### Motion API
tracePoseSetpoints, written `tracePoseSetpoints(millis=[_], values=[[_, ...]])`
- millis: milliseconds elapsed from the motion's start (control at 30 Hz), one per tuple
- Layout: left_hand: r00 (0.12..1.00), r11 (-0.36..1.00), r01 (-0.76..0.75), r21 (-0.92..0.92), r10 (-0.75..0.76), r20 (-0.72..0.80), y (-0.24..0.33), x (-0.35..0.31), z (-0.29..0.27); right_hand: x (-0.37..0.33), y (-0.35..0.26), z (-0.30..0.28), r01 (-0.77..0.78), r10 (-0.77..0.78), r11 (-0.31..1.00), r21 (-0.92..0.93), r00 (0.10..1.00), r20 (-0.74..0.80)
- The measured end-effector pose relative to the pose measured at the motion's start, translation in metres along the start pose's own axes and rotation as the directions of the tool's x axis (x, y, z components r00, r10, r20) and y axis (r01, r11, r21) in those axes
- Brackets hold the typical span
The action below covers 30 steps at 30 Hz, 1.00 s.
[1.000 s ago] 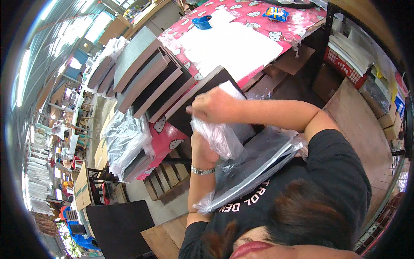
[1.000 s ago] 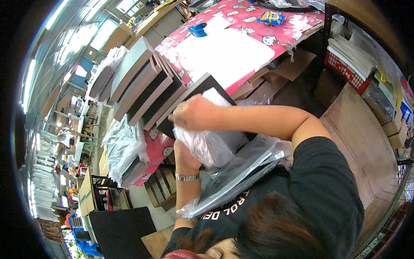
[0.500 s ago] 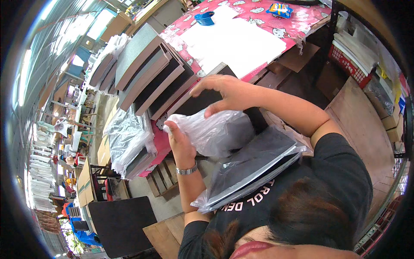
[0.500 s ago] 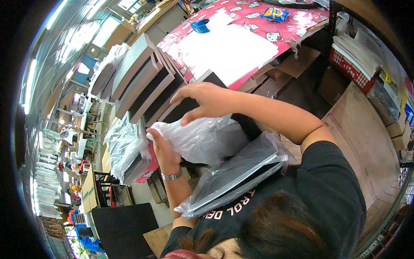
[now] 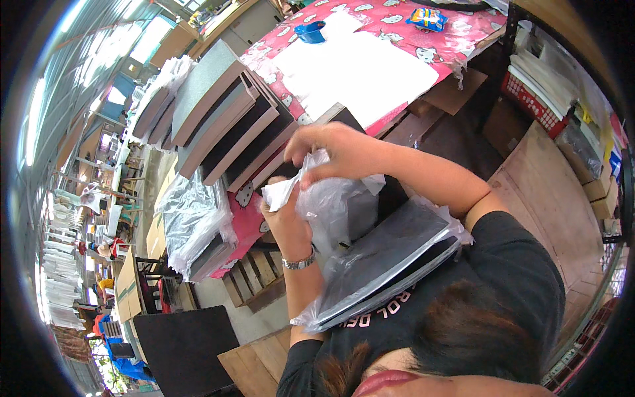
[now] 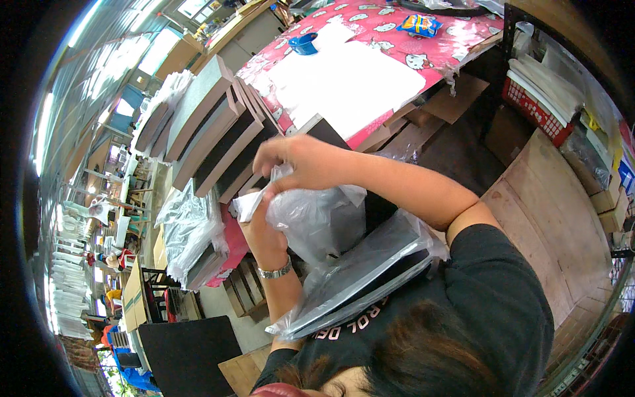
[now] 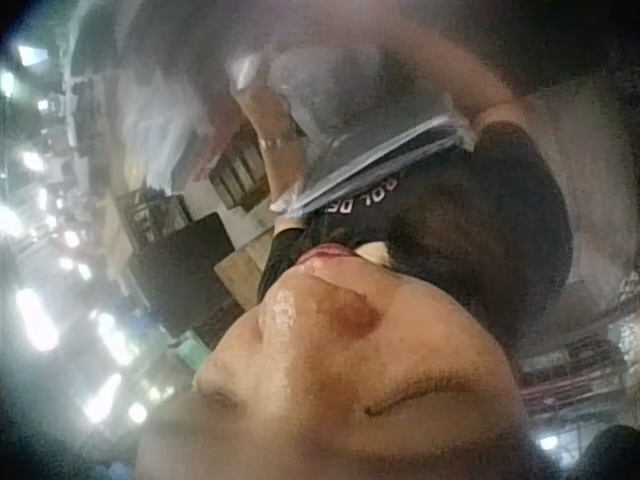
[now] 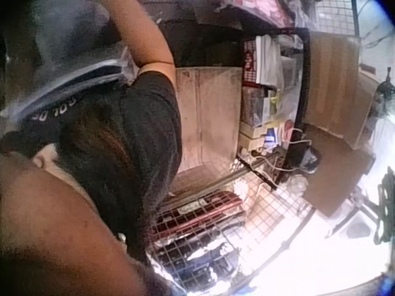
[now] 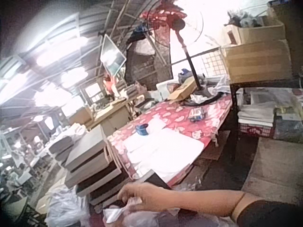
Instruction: The person takes a brown folder, slides it into a clear plastic sleeve, tucks the excess plastic inside, and adds it to a stack of similar wrapped folders on a table.
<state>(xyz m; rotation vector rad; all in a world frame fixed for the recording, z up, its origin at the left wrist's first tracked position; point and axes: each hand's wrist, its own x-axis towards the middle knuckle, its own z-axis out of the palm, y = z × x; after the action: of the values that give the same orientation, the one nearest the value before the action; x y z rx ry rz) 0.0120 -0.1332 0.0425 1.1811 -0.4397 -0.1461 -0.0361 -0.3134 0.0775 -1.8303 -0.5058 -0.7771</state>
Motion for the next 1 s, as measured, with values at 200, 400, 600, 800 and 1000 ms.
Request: tracePoseSetpoints(millis=[200, 400, 600, 800, 1000], values=[[0.968, 0.991, -0.136, 0.017, 0.137, -0.209, -0.011, 0.002, -0.007, -0.001, 0.009, -0.01, -0.279, 0.247, 0.934, 0.222, 0.955, 0.163], [0.987, 0.992, -0.084, -0.096, 0.07, -0.143, 0.002, 0.002, 0.012, 0.0, 0.001, -0.008, -0.4, 0.306, 0.88, 0.255, 0.89, 0.338], [0.999, 0.981, -0.04, -0.188, 0.045, 0.023, 0.003, -0.006, -0.018, 0.007, -0.007, 0.003, -0.382, 0.372, 0.908, 0.171, 0.924, 0.092], [0.998, 0.998, -0.057, 0.042, 0.055, 0.042, 0.027, -0.007, -0.008, 0.005, -0.002, 0.018, -0.05, 0.01, 0.966, -0.256, 0.988, -0.153], [0.992, 0.988, 0.069, 0.141, -0.082, 0.091, 0.014, -0.022, -0.02, -0.003, -0.019, 0.033, -0.586, 0.562, 0.628, 0.512, 0.796, 0.223]])
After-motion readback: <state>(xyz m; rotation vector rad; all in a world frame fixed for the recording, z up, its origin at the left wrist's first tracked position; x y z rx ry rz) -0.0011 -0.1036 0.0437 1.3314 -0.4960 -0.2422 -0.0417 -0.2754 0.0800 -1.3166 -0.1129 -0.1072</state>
